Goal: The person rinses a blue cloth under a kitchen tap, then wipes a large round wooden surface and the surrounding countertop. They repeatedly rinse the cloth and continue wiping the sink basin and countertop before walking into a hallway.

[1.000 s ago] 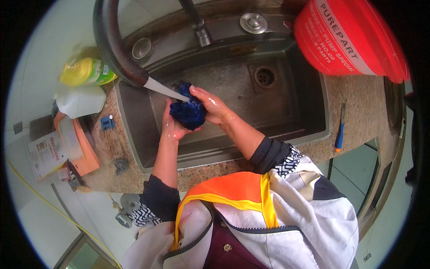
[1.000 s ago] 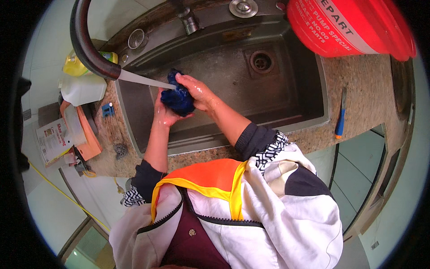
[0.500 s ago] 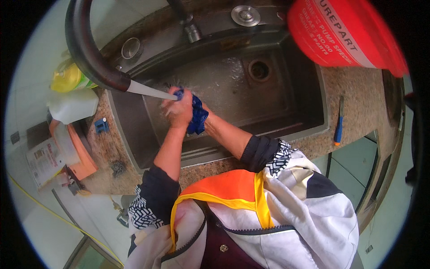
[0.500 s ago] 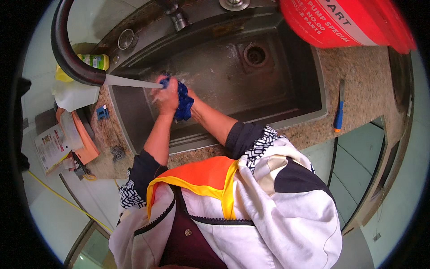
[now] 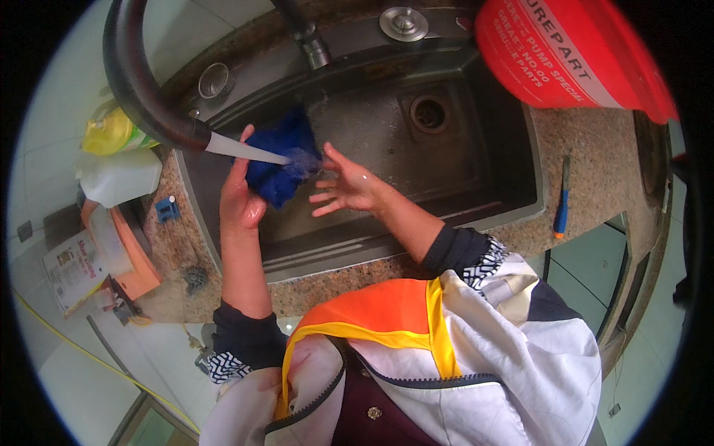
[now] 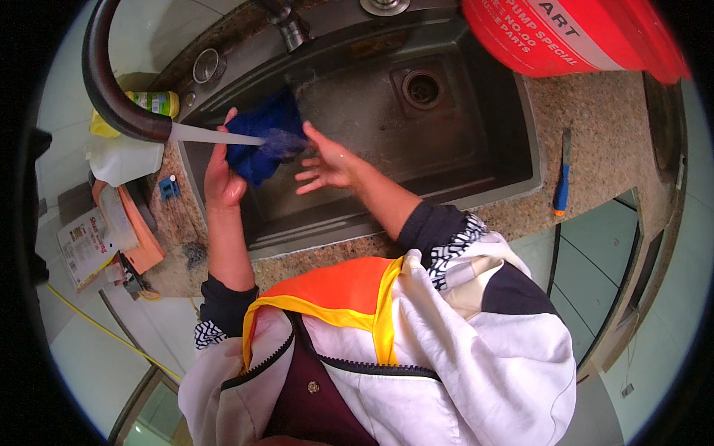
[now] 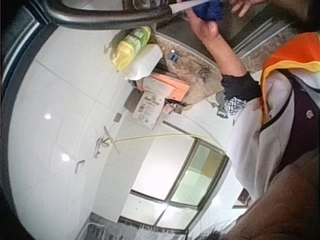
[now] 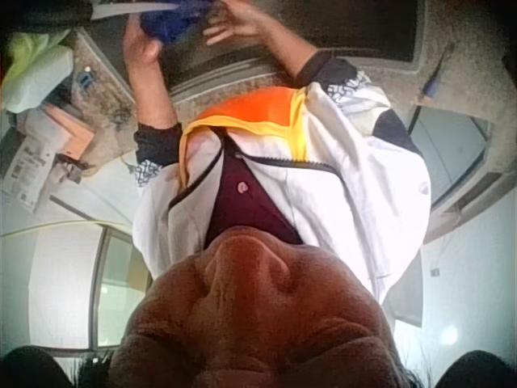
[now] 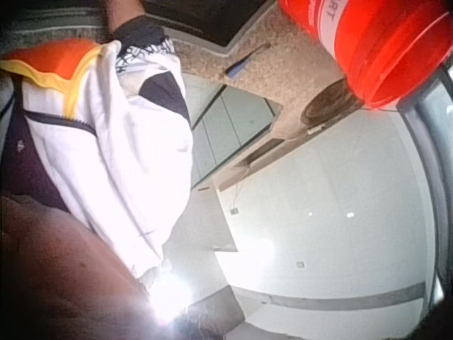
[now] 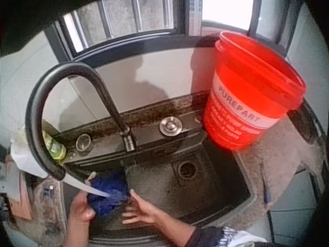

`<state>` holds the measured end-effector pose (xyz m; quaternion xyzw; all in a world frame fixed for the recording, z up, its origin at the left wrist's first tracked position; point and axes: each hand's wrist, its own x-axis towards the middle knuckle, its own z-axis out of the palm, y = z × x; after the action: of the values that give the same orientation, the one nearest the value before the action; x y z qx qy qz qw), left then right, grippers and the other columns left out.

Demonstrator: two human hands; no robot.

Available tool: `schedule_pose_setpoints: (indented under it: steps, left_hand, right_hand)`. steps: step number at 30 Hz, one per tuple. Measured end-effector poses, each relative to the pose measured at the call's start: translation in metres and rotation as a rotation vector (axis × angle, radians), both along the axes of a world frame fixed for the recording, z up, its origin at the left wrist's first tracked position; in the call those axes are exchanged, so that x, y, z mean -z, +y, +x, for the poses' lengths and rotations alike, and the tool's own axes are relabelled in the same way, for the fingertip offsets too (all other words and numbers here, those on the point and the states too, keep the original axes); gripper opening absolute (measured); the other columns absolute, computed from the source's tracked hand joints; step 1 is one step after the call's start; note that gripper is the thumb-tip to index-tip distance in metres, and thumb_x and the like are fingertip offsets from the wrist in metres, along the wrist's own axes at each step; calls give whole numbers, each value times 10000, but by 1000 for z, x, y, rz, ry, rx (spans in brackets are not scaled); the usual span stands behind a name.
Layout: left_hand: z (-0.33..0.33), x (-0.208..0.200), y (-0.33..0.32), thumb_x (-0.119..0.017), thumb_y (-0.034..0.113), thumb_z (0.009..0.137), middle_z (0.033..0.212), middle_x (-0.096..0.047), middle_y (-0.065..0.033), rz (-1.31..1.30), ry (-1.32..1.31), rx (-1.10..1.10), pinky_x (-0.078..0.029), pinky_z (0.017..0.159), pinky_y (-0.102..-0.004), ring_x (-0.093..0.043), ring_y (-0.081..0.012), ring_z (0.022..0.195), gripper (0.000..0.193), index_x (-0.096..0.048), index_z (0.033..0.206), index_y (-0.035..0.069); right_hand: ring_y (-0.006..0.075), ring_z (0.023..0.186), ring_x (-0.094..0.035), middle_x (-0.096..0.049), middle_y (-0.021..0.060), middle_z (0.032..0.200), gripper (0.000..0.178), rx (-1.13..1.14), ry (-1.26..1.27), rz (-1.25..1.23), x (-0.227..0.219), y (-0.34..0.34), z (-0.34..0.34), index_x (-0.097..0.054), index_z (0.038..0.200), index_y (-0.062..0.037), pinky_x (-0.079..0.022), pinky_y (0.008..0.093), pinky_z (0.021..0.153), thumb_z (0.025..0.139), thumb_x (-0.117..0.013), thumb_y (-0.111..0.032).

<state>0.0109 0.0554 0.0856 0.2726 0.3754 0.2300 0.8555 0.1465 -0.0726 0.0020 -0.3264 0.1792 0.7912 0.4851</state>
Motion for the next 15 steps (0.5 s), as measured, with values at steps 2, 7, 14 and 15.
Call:
schedule_pose_setpoints:
  steps: [2, 7, 14, 15]
  left_hand:
    - [-7, -1, -1, -643, 175, 866, 1222, -516, -137, 41, 35, 4, -451, 966, -399, -529, -260, 1116, 496, -421, 1297, 70]
    - [-36, 6, -9, -725, 211, 809, 1179, -518, -117, 289, 291, -53, -434, 960, -368, -521, -238, 1106, 624, -385, 1319, 97]
    - [-24, 15, -16, -641, 260, 890, 1165, -582, -54, 268, 236, 48, -473, 865, -299, -555, -164, 1064, 462, -471, 1273, 67]
    - [-19, 15, -18, -651, 246, 883, 1160, -582, -54, 313, 228, 48, -461, 881, -299, -556, -160, 1054, 449, -487, 1257, 59]
  right_hand:
    - [302, 977, -624, -510, 211, 1222, 578, 148, -39, 21, 1, 16, -14, -345, 1349, -66, -552, 463, 784, 902, -582, -345]
    - [214, 930, -616, -602, 89, 1083, 358, 236, 23, 214, 3, 38, -35, -489, 1206, -113, -540, 444, 747, 886, -591, -237]
    - [303, 1092, -507, -434, 91, 1345, 719, 112, -326, 214, -13, 13, -15, -279, 1419, -151, -456, 544, 879, 884, -499, -577]
    - [372, 1105, -494, -414, 96, 1377, 778, 42, -319, 138, -12, 10, -14, -270, 1433, -162, -417, 602, 904, 864, -424, -670]
